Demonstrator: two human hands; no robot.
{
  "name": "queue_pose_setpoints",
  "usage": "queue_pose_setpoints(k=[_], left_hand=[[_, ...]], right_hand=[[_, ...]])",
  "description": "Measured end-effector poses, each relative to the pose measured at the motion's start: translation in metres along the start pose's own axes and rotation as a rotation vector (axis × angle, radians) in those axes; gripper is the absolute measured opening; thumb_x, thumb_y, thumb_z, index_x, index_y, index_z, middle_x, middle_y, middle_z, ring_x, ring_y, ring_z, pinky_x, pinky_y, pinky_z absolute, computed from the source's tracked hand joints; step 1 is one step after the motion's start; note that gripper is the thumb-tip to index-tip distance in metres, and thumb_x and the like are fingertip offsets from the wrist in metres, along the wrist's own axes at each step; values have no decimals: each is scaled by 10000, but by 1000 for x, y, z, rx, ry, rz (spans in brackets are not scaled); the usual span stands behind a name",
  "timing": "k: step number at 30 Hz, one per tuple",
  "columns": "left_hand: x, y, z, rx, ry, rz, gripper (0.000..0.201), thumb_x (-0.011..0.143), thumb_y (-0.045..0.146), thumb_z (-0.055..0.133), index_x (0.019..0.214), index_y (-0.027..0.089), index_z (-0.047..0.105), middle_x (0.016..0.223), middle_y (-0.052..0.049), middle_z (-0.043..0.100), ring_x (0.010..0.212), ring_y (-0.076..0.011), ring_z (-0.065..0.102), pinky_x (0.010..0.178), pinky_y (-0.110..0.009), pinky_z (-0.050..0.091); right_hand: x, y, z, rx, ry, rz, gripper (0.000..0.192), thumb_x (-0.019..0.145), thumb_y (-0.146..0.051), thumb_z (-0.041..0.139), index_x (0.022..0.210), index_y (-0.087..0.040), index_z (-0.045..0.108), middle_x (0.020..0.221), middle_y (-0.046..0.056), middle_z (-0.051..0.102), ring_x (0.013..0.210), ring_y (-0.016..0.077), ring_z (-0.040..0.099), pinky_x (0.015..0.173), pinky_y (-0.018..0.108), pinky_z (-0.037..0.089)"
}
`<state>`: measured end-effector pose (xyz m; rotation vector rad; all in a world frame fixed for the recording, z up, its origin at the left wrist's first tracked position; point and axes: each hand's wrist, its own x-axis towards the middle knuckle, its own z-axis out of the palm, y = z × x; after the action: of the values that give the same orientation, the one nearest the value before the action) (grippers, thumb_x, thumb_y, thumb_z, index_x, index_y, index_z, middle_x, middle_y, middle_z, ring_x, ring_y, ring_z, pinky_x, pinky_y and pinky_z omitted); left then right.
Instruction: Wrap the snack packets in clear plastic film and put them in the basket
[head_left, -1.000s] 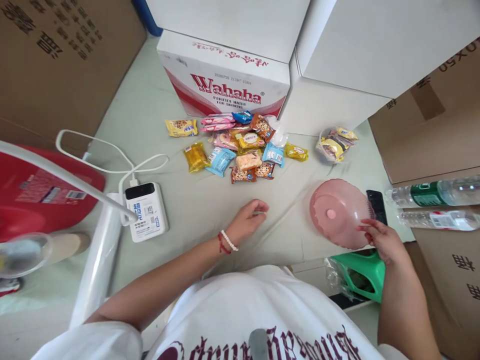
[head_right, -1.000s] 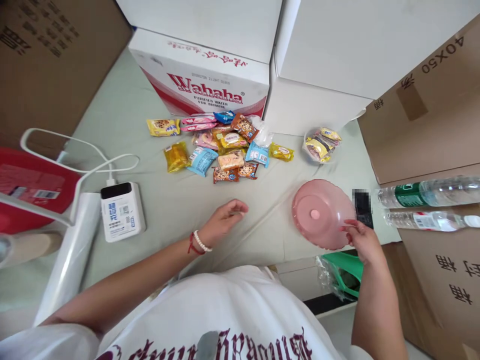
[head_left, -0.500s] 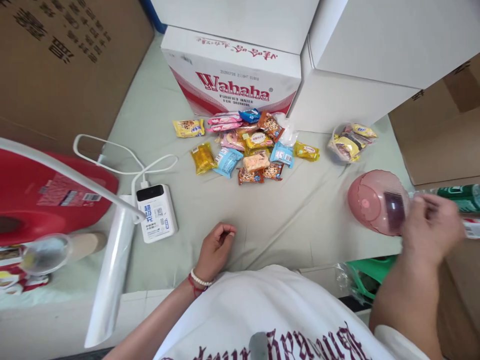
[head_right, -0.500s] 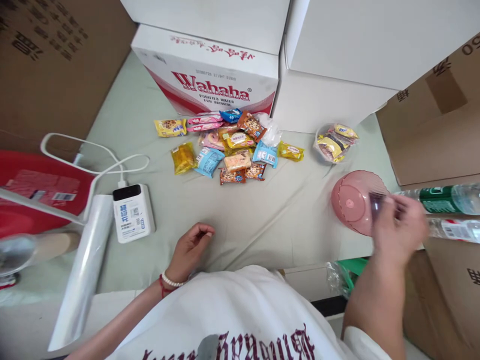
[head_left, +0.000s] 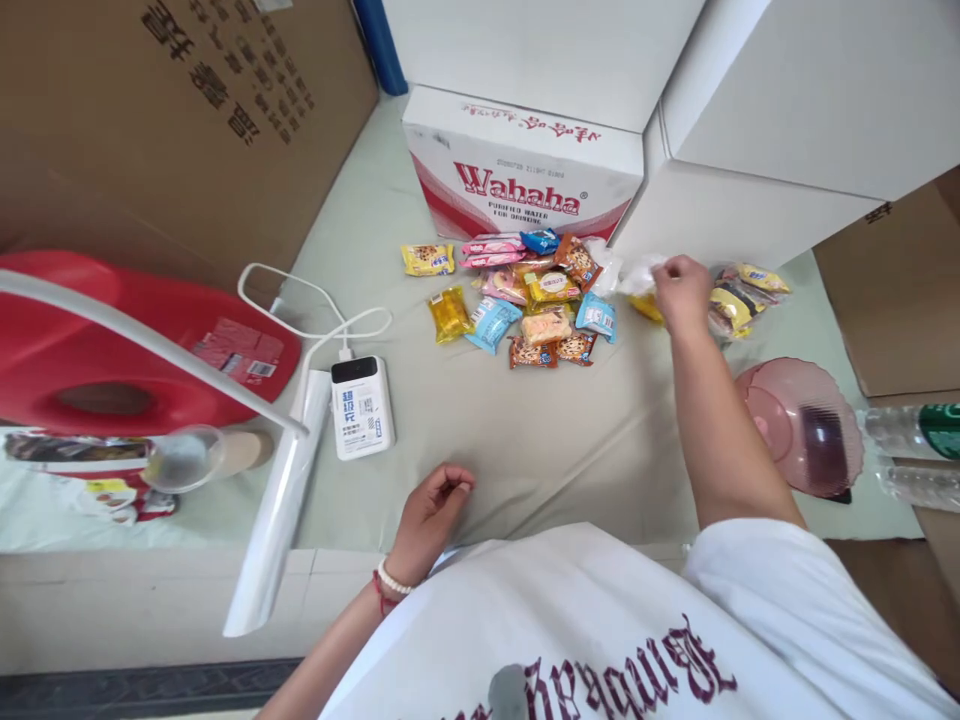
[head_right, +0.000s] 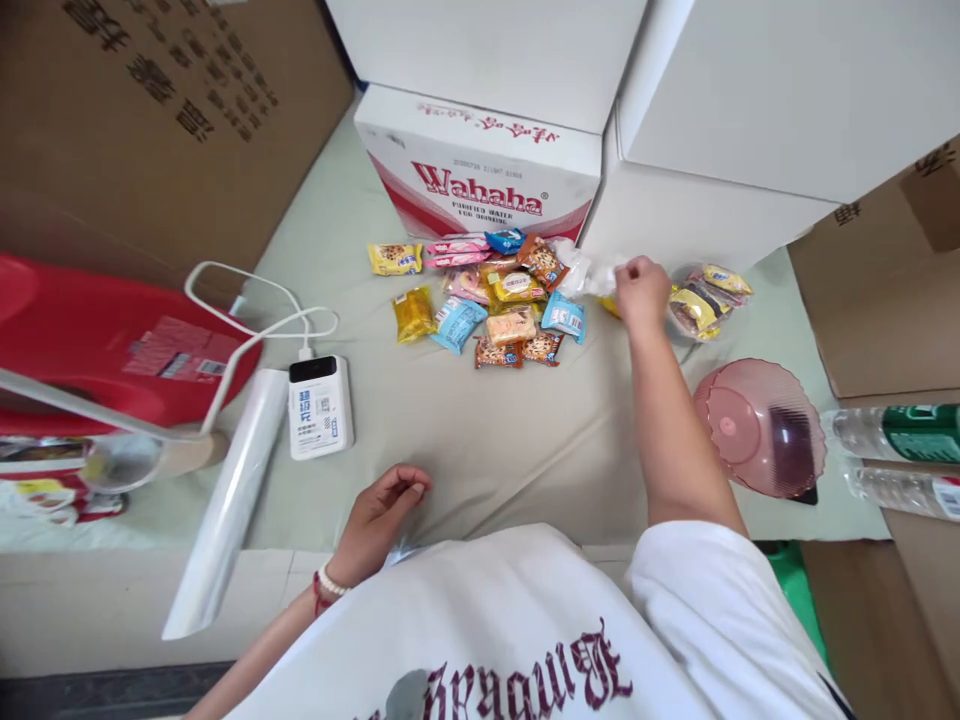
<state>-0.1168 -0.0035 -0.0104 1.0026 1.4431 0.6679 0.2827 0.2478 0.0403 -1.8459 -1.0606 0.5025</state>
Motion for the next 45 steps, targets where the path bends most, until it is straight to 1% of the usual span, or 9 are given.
queue_pose_setpoints(k=[5,8,12,16,19,26,33,39,45], left_hand=[[16,17,20,-270,-219,-30,334,887,531,687,948,202,694,923,-26,681,755,-134,618,687,-264,509],[46,37,55,-524,-401,-168,522,789,644,761,1048,197,689,1047,-69,692,860,-177,677,559,-233,485],[83,53,98,-704,-698,-372,597,698,632,845,1030,167,674,1008,-92,726,831,-189,712,525,-222,478],[95,52,108,-771,-524,-245,486,580,341,976,851,182,605,766,30,669,664,-84,642,532,-162,439],[92,49,97,-730,-466,-235,485,603,365,969,829,183,581,801,11,695,691,-90,655,540,-163,450],[77,53,90,-661,-635,-298,528,693,564,885,976,169,677,936,-62,722,744,-124,673,520,-184,427],[77,48,95,-355,-331,62,429,718,525,840,719,166,605,602,50,548,549,-71,443,527,-220,342],[73,43,99,-240,-286,261,331,781,460,793,752,162,653,758,4,634,728,-114,552,724,-258,443],[77,41,97,-352,-225,117,438,725,536,825,904,173,658,798,-1,651,702,-121,577,617,-241,431]], right_hand=[[-102,-4,-38,298,-230,112,373,828,-541,721,832,-247,493,633,-75,447,470,76,266,420,210,207],[-171,2,-28,639,-502,428,445,684,-475,867,895,-246,549,638,-89,483,436,37,182,374,168,131],[-221,14,-11,704,-544,559,479,653,-467,922,796,-220,538,576,-108,388,432,21,176,374,155,128],[-221,24,-21,598,-485,484,472,666,-499,924,750,-195,573,562,-101,347,452,22,214,401,165,177],[-213,25,-32,644,-463,484,474,659,-478,930,765,-204,559,602,-91,384,471,32,263,409,166,188],[-222,32,-9,552,-634,410,415,751,-538,830,809,-229,560,608,-81,439,478,63,302,422,198,221],[-237,40,-1,331,-386,227,397,873,-603,682,1006,-241,590,915,-4,657,610,103,526,576,244,458],[-249,31,8,414,-593,229,565,792,-569,792,1222,-267,584,1155,50,706,954,191,675,846,316,550],[-254,34,15,321,-703,134,348,883,-543,680,1093,-269,725,986,25,736,987,245,661,933,387,540]])
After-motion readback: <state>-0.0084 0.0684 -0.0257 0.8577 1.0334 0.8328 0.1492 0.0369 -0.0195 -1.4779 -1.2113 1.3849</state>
